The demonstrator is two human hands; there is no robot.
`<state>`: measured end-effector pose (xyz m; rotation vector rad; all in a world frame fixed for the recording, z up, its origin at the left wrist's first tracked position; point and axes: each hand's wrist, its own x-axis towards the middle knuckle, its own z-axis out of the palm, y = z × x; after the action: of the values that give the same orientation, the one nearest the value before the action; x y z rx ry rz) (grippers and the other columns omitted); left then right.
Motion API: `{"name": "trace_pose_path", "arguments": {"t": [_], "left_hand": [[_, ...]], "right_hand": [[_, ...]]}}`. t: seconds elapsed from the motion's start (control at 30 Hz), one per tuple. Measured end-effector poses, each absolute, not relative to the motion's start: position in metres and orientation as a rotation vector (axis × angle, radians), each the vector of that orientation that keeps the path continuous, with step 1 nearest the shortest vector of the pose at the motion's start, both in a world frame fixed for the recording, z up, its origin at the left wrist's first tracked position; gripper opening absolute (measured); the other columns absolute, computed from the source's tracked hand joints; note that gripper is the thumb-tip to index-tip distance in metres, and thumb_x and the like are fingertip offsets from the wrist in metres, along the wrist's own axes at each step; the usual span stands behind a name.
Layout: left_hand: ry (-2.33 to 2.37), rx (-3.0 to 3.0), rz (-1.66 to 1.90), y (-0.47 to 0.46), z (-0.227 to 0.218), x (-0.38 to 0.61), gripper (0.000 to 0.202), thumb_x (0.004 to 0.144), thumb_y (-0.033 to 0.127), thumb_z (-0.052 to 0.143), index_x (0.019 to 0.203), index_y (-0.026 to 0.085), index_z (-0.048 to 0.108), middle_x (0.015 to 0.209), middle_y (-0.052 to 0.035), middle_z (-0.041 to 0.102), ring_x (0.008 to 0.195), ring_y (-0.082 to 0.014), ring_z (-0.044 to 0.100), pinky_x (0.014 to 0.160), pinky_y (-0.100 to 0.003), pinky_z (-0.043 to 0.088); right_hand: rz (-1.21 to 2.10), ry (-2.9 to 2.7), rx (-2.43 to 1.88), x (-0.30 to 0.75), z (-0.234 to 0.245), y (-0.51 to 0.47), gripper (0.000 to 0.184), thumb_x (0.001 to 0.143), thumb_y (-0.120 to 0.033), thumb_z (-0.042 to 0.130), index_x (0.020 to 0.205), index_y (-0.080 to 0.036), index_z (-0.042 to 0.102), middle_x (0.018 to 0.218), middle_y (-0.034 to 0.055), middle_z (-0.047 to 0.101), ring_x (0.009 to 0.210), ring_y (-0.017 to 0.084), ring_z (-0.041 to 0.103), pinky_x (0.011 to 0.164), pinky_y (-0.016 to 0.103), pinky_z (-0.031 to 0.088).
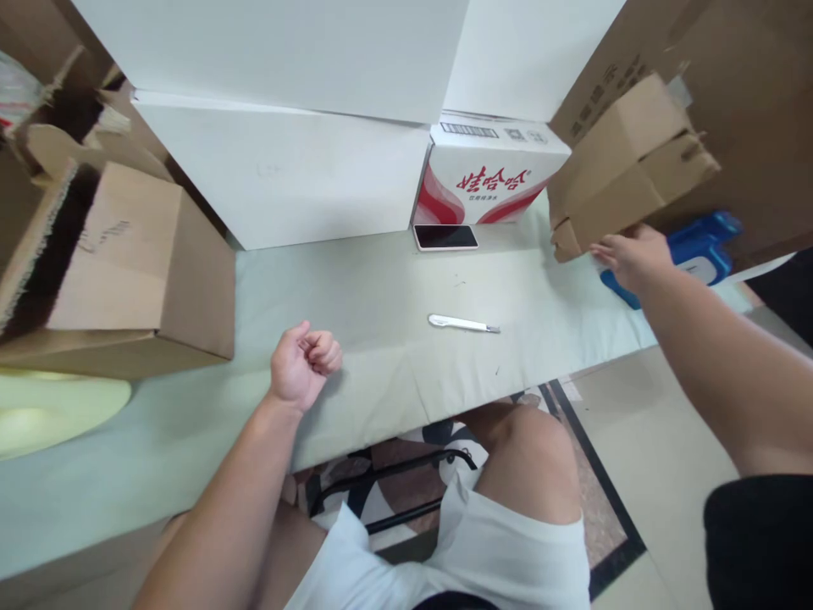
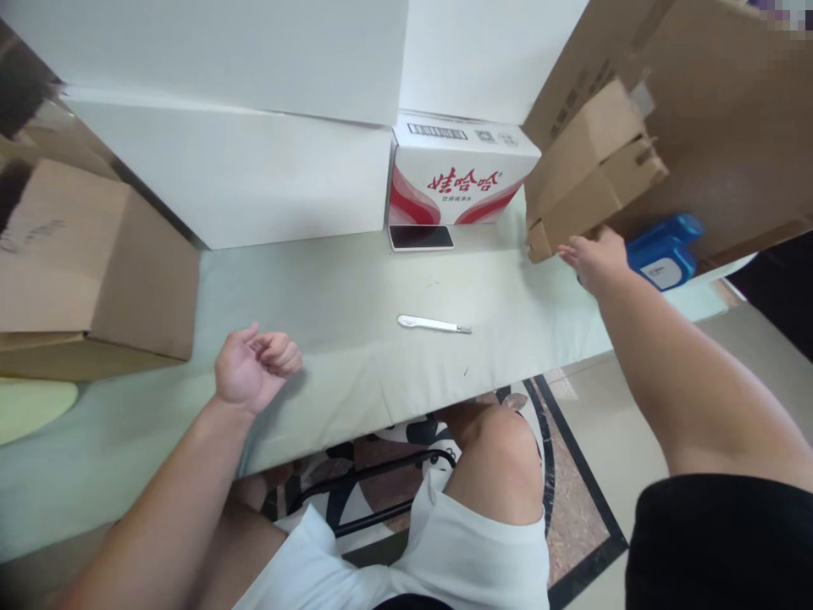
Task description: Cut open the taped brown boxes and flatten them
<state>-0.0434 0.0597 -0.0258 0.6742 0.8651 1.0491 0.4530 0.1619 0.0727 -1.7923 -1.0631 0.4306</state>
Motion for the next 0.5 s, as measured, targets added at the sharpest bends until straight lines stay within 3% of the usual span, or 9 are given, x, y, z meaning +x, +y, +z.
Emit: {"name": "trace_pose_path", "arguments": {"t": [0.1, 0.2, 0.3, 0.43, 0.5], "left_hand": [[0.866, 0.704, 1.047, 0.06, -0.029, -0.048, 0.059, 0.067, 0.061, 0.064, 0.041, 0.022, 0.028, 0.045, 0.0035, 0.014, 0.04, -0.0078, 0.019, 0.04, -0.025, 0.023], [0.943, 0.737, 1.086, 0.058, -0.033, -0.05, 0.056, 0.072, 0.058, 0.058, 0.044, 0.022, 0.026, 0.046, 0.0035, 0.013, 0.041, -0.0081, 0.017, 0.042, -0.025, 0.02], [1.26, 0.948, 1.155, 0.056, -0.039, -0.046, 0.053, 0.075, 0.051, 0.059, 0.047, 0.022, 0.023, 0.049, 0.0032, 0.015, 0.045, -0.0092, 0.016, 0.047, -0.027, 0.015], [1.672, 1.55, 0.896, 0.051, -0.045, -0.035, 0.046, 0.085, 0.043, 0.045, 0.054, 0.022, 0.019, 0.054, 0.0002, 0.019, 0.053, -0.0124, 0.024, 0.055, -0.031, 0.017], [1.729, 1.601, 0.835, 0.049, -0.049, -0.028, 0.045, 0.084, 0.041, 0.049, 0.051, 0.021, 0.024, 0.054, -0.0002, 0.021, 0.054, -0.0134, 0.028, 0.058, -0.032, 0.018]], "right_hand": [[0.432, -0.891, -1.93, 0.436, 0.062, 0.163, 0.025, 0.081, -0.012, 0.055, 0.103, -0.023, 0.051, 0.1, 0.0074, 0.066, 0.084, 0.017, 0.07, 0.083, 0.041, 0.057], [0.44, -1.049, -1.966, 0.392, 0.027, 0.127, 0.032, 0.075, -0.012, 0.062, 0.106, -0.019, 0.059, 0.112, 0.0125, 0.07, 0.108, 0.025, 0.07, 0.104, 0.05, 0.05], [0.419, -1.657, -1.823, 0.327, -0.019, 0.072, 0.039, 0.08, -0.022, 0.06, 0.119, -0.016, 0.063, 0.131, 0.0189, 0.069, 0.13, 0.033, 0.062, 0.116, 0.06, 0.041], [0.457, -2.306, -1.376, 0.241, -0.057, 0.022, 0.043, 0.09, -0.03, 0.052, 0.13, -0.019, 0.064, 0.148, 0.0164, 0.062, 0.149, 0.033, 0.047, 0.124, 0.062, 0.033], [0.446, -2.402, -1.395, 0.213, -0.063, 0.017, 0.046, 0.094, -0.03, 0.047, 0.136, -0.018, 0.063, 0.154, 0.0154, 0.056, 0.152, 0.032, 0.043, 0.126, 0.06, 0.029]]}}
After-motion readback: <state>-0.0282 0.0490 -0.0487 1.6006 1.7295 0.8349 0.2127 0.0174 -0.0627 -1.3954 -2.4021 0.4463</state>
